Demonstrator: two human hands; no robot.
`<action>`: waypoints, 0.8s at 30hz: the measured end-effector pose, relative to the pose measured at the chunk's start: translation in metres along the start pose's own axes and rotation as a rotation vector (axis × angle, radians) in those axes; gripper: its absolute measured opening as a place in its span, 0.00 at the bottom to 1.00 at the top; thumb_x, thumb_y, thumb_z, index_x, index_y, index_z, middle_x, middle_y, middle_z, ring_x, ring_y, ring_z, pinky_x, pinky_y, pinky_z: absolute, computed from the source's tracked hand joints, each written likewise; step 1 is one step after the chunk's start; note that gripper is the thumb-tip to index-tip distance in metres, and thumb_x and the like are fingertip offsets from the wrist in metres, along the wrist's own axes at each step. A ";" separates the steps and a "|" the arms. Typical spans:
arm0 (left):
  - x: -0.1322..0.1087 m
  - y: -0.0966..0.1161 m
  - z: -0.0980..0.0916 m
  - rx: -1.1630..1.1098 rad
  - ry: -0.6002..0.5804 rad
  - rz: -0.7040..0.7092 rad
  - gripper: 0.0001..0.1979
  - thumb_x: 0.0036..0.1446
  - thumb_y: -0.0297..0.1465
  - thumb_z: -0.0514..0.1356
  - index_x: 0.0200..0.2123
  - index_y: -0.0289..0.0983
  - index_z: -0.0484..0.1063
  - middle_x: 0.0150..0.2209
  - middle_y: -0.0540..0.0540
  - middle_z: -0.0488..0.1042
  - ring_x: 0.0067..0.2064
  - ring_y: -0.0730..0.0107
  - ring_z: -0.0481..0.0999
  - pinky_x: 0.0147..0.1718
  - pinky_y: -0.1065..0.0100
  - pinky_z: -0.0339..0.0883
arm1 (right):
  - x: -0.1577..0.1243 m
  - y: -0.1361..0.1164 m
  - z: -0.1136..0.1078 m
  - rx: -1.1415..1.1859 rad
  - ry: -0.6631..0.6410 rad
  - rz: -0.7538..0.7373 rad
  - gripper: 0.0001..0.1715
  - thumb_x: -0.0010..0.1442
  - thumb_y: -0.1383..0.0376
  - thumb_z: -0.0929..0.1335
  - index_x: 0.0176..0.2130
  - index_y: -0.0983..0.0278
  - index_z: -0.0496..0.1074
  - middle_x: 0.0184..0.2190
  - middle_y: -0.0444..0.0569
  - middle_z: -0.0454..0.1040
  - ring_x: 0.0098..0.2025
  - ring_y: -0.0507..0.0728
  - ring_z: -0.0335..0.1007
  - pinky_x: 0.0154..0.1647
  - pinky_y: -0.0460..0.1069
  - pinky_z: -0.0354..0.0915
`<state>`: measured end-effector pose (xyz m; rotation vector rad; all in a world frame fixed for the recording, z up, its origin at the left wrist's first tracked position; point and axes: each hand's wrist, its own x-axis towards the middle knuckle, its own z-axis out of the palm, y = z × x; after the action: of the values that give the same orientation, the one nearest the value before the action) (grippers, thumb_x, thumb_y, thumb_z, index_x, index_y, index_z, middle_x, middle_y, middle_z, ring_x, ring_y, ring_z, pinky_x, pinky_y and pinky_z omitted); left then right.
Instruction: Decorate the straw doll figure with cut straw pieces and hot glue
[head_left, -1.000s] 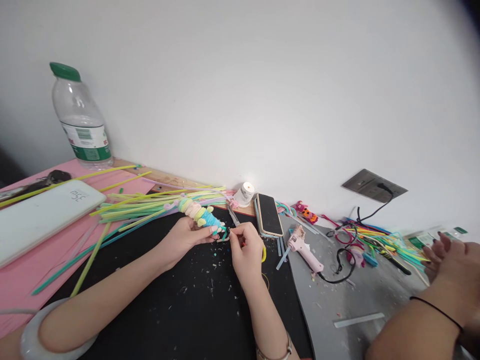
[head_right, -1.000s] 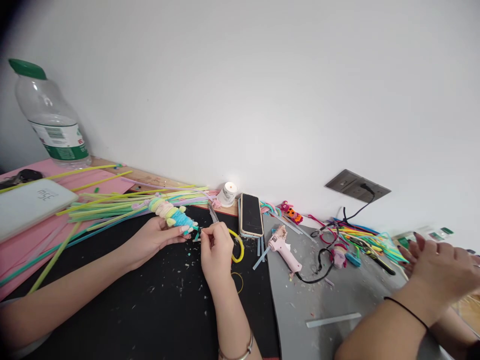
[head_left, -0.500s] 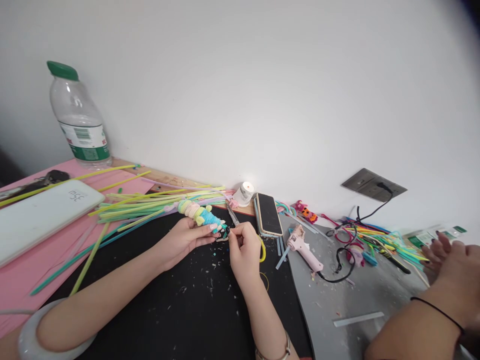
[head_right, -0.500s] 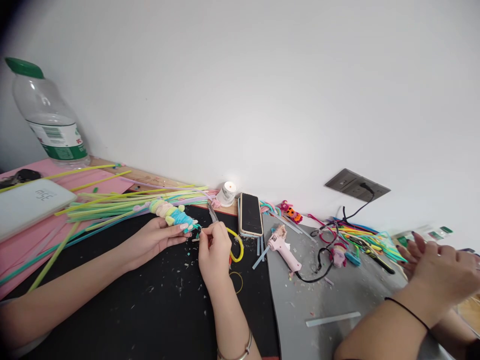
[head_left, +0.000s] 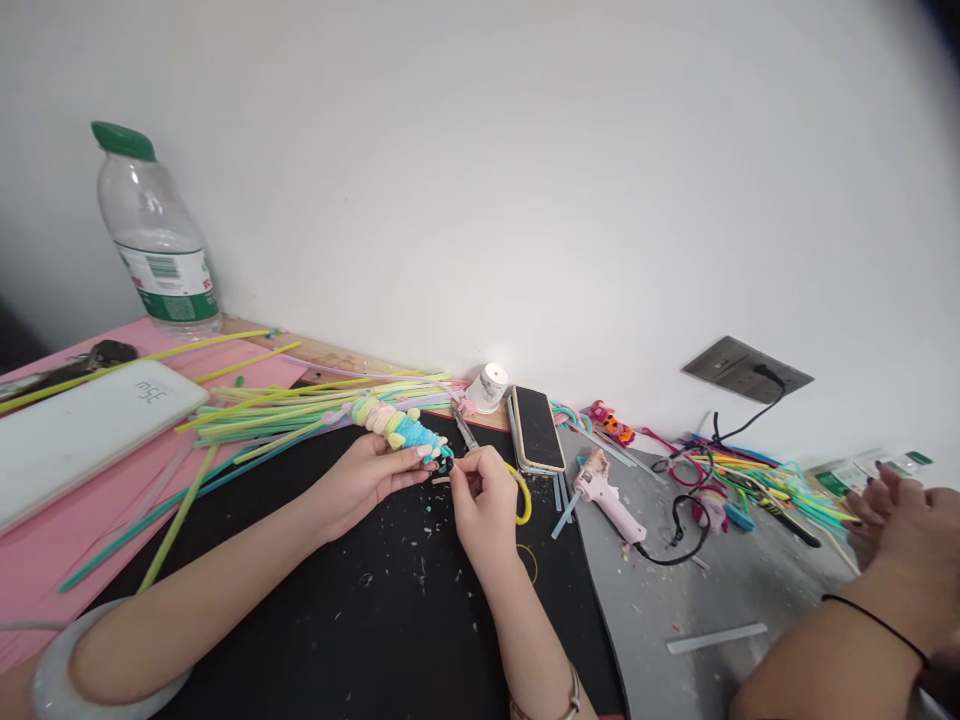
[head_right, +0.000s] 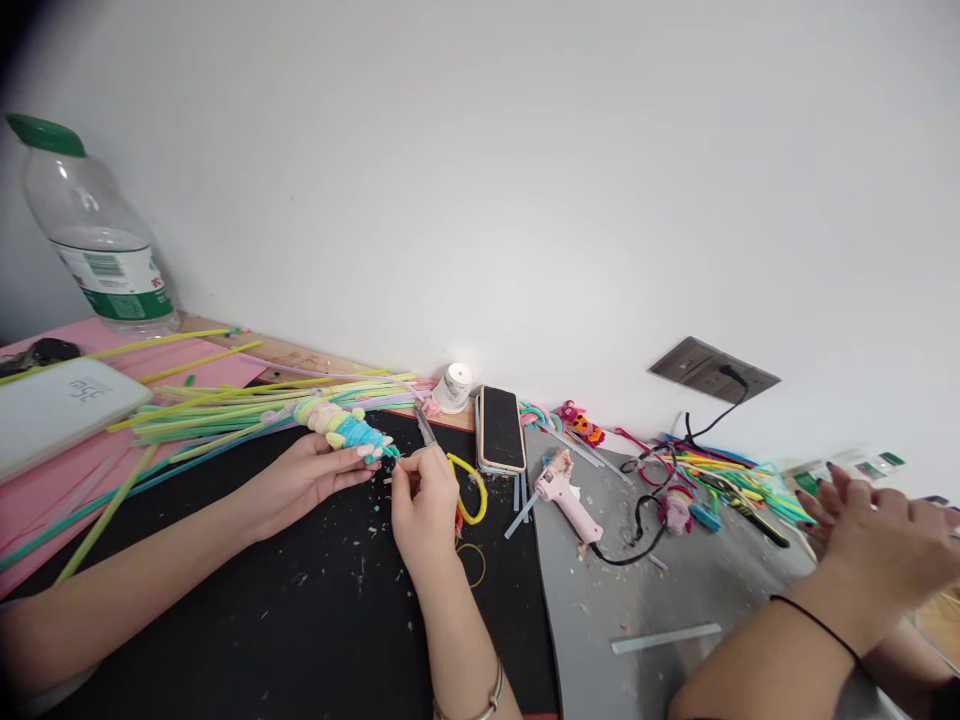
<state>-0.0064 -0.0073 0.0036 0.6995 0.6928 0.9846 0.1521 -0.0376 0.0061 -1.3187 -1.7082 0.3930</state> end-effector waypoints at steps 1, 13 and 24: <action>0.000 0.000 0.000 -0.006 0.005 -0.002 0.07 0.48 0.29 0.66 0.34 0.36 0.76 0.36 0.45 0.78 0.39 0.67 0.76 0.45 0.65 0.69 | 0.000 0.000 0.000 0.003 -0.003 -0.003 0.09 0.58 0.70 0.62 0.27 0.62 0.61 0.26 0.44 0.62 0.27 0.52 0.58 0.27 0.46 0.56; -0.004 0.003 0.004 0.144 0.020 0.054 0.10 0.45 0.30 0.67 0.34 0.37 0.76 0.36 0.48 0.78 0.42 0.62 0.75 0.44 0.63 0.68 | 0.000 -0.003 0.002 0.013 -0.083 -0.061 0.10 0.56 0.73 0.63 0.25 0.63 0.63 0.25 0.44 0.62 0.26 0.51 0.57 0.26 0.46 0.53; 0.003 0.001 -0.004 0.369 0.020 0.158 0.13 0.45 0.33 0.68 0.35 0.39 0.74 0.39 0.47 0.77 0.44 0.61 0.74 0.47 0.61 0.68 | 0.002 0.002 -0.005 0.089 0.017 0.108 0.05 0.59 0.67 0.63 0.30 0.63 0.64 0.26 0.43 0.63 0.26 0.50 0.58 0.25 0.45 0.55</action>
<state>-0.0088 -0.0033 0.0011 1.0816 0.8574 1.0188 0.1574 -0.0359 0.0083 -1.3495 -1.5916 0.5128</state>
